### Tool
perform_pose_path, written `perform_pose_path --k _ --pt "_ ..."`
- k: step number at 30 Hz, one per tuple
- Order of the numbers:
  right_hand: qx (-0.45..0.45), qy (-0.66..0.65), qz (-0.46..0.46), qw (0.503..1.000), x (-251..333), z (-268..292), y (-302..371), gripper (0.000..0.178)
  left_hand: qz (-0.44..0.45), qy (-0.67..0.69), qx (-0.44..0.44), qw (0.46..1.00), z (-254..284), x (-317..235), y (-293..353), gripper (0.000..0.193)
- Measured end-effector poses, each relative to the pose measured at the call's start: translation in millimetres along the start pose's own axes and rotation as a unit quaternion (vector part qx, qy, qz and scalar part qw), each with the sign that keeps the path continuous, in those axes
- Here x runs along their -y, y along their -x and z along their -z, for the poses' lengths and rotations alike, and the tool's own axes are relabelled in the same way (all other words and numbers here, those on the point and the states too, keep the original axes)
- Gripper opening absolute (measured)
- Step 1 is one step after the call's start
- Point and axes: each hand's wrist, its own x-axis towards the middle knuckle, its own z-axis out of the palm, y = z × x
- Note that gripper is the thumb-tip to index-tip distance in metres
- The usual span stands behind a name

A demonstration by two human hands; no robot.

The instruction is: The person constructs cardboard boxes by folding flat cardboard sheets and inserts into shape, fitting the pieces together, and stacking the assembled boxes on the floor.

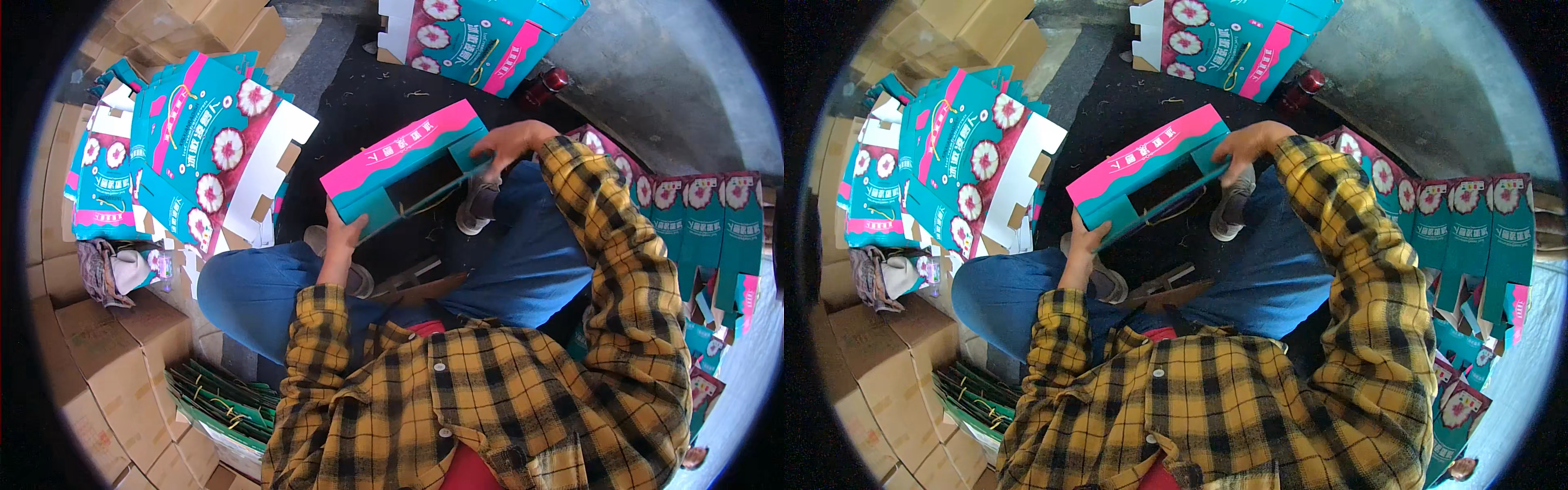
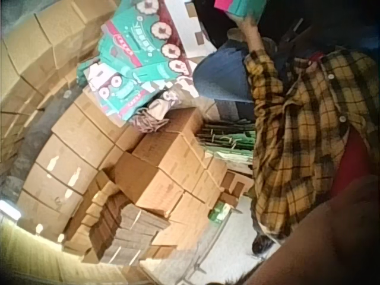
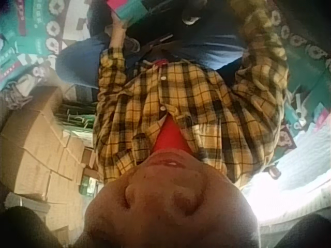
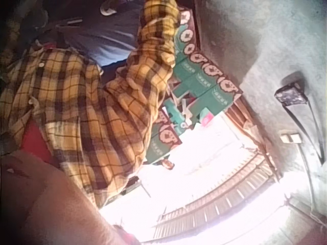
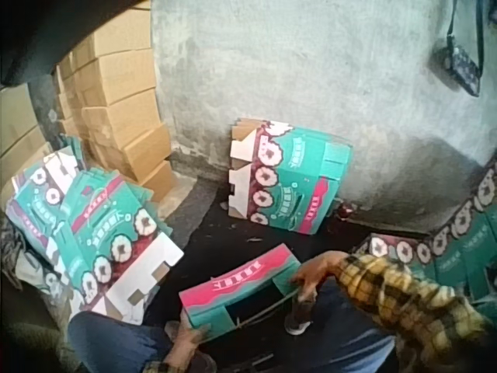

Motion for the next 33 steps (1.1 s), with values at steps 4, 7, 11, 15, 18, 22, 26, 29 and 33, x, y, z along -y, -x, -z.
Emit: perform_pose_path --k 4,7,11,15,18,22,26,29,33 --pt "-0.111 0.036 -0.017 0.993 -21 10 -14 0.079 0.194 0.191 -0.027 0.962 -8 -52 13 0.07" --pt "-0.197 0.126 -0.096 0.967 -21 15 -30 0.084 0.238 0.225 -0.066 0.943 -3 -52 14 0.072" --pt "-0.365 0.052 -0.215 0.904 -40 -5 -49 0.1 0.243 0.037 -0.028 0.969 -7 -43 4 0.073" --pt "-0.239 -0.308 -0.027 0.921 -95 -27 -32 0.092 0.125 0.077 0.077 0.986 -26 -25 -11 0.062" --pt "-0.332 -0.293 -0.081 0.893 -11 -1 1 0.08 0.254 0.014 0.02 0.967 -14 -73 13 0.056" --pt "-0.538 -0.013 -0.039 0.842 -12 17 77 0.072 0.121 0.062 0.086 0.987 -45 -112 18 0.05" --pt "-0.62 -0.076 0.034 0.78 8 -2 187 0.048 -0.119 -0.021 0.089 0.989 -67 -165 10 0.045" --pt "-0.743 -0.192 0.035 0.64 -14 -59 262 0.052 -0.274 -0.007 0.119 0.954 -124 -238 28 0.039" --pt "-0.848 -0.39 0.095 0.345 -75 -133 308 0.052 -0.422 -0.115 0.13 0.89 -198 -280 52 0.067"
